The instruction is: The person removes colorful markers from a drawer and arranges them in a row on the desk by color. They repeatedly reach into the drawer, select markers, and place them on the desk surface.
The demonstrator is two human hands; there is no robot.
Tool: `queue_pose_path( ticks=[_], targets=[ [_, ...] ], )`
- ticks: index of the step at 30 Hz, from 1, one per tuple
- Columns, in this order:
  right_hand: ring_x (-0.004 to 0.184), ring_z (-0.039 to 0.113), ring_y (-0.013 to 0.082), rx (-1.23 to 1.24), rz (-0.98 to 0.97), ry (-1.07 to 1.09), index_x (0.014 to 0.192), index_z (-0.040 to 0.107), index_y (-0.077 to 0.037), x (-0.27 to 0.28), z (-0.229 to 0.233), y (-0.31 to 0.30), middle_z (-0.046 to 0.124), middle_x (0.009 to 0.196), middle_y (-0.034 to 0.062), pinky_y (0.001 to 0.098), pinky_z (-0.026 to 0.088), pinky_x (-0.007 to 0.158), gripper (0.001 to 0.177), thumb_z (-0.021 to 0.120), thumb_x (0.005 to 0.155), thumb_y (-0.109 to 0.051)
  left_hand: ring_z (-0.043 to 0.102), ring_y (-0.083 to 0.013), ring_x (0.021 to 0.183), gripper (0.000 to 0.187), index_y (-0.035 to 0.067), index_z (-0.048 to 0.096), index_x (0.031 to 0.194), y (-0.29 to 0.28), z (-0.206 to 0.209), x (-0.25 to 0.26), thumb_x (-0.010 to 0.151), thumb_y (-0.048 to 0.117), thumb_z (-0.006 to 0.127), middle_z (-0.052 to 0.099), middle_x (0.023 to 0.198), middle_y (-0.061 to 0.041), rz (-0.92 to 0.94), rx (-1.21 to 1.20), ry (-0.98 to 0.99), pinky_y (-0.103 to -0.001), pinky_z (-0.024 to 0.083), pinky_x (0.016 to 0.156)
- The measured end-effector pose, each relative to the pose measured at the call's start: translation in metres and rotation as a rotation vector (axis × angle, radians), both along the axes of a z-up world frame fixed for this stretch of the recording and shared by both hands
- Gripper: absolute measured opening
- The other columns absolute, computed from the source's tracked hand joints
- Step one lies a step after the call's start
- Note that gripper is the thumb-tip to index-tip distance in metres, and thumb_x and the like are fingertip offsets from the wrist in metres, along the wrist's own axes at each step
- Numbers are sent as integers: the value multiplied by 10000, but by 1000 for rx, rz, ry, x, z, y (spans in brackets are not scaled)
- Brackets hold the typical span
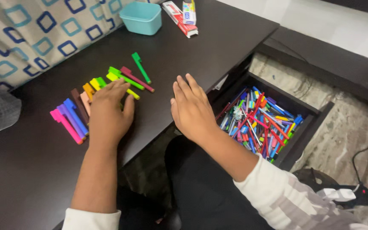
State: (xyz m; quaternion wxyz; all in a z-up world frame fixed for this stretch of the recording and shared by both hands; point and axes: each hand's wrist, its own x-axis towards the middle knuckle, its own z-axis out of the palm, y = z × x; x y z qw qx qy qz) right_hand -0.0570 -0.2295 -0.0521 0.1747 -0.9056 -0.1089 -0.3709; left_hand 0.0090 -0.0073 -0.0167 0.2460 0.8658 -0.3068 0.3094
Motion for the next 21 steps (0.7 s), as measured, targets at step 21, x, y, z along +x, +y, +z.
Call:
queue_pose_path(
  ticks=[21],
  targets=[
    [984,729,292,1030,309,1064,1422,548,-82,-151,-104,-93,725,1131,132,396,546,944,480,455,1018,-322,549,-411,1377,358,-2,673,1293,-163,-121,-110,1068,193,474,674,1361,-187,-557,-193,518,-499,370,1169]
  ],
)
